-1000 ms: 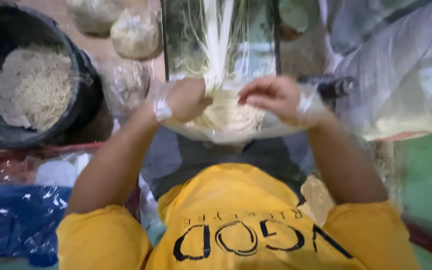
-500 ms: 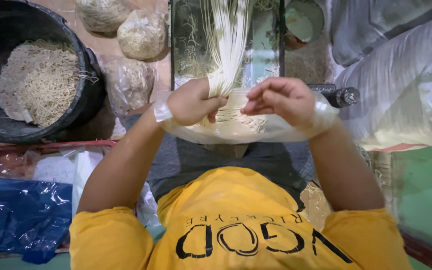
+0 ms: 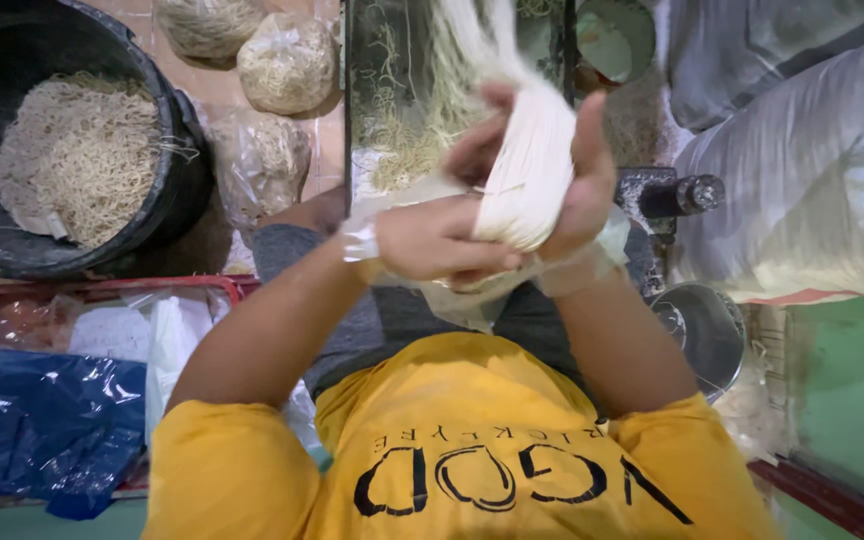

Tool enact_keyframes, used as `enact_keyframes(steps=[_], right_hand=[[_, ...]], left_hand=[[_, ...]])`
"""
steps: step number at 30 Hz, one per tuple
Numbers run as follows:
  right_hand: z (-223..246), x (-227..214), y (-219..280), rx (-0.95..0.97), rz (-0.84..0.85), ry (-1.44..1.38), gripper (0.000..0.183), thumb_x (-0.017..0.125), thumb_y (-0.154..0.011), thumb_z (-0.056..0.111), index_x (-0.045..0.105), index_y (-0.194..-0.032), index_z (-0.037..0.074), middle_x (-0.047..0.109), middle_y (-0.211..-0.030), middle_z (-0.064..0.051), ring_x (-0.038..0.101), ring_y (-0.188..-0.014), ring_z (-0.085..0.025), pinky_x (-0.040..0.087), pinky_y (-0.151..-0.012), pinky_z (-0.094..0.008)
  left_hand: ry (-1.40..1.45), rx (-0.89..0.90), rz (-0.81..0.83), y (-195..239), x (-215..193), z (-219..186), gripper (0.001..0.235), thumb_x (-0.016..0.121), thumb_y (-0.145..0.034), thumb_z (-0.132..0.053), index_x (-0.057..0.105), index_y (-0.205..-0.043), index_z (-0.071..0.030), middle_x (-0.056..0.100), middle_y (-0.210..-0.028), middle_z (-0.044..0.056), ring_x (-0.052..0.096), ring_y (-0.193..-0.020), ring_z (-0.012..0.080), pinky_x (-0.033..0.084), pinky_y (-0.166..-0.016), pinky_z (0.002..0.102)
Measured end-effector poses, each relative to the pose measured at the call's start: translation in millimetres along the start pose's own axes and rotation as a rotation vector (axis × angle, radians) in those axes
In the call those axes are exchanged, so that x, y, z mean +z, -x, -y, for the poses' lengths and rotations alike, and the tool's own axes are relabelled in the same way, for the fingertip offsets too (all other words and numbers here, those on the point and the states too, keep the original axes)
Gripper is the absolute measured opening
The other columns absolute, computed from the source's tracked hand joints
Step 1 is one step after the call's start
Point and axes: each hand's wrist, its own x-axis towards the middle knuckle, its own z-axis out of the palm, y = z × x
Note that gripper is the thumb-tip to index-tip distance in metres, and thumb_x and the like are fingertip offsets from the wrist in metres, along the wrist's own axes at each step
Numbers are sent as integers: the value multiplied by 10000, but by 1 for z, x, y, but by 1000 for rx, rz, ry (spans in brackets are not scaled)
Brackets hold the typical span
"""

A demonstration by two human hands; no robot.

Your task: The person gathers noodles from a machine and places them into plastic bags. They tie the bags with rubber bands and set them aside. The process is repeated multiple times.

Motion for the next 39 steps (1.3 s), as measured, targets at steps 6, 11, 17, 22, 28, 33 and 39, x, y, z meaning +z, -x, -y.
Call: enact_keyframes(steps=[6,11,17,22,28,33,39], right_hand=[[30,-68,-47,-378,-399,-276,162,585,-1080,60,528,-1169,-62,589,-865,-129,603,-708,-215,576,-717,-325],[13,-93,-61,-265,-406,-239,163,564,-1061,152,560,-1061,-11,581,-777,-65,524,-588,-131,452,-525,-258],[-32,-46,-26,202,-243,179,138,607,-1048,189,524,-1005,88,470,-629,36,407,-462,-95,367,-426,-262],[-42,0,-11,212,-188,340,135,633,-1039,165,529,-995,90,424,-608,48,377,-450,-80,321,-433,-264],[-38,8,21,184,-253,648,114,650,-1009,116,563,-1023,44,461,-612,24,402,-450,-84,303,-405,-273],[-32,-17,46,261,-265,890,344,666,-973,163,603,-1290,46,577,-773,-3,456,-546,-92,349,-449,-259],[32,-73,50,357,26,1980,340,603,-1002,332,689,-1200,69,764,-1030,-129,730,-895,-253,593,-812,-397]], left_hand=[[-376,-506,29,74,-57,49,261,588,-1012,-338,702,-1049,-107,658,-717,46,612,-602,132,518,-542,303],[-900,-366,-339,78,-84,108,477,615,-924,-282,618,-1333,-38,675,-1222,218,648,-1084,352,531,-924,446],[153,-196,-466,19,-54,98,709,383,-1047,-577,538,-1440,-7,626,-1415,188,577,-1356,300,400,-1148,405],[897,221,-386,-31,-50,59,830,407,-974,-666,501,-1430,21,724,-1165,159,714,-1110,304,582,-1027,437],[910,474,-784,-70,-89,49,684,566,-1032,-563,562,-1317,60,683,-992,150,691,-854,220,585,-716,311],[1110,559,-801,-67,-166,69,392,630,-980,-380,568,-1120,-18,676,-904,132,659,-729,194,523,-596,302],[1014,276,-961,-53,-178,100,202,647,-1011,-206,555,-956,-35,615,-758,88,572,-579,173,461,-499,317]])
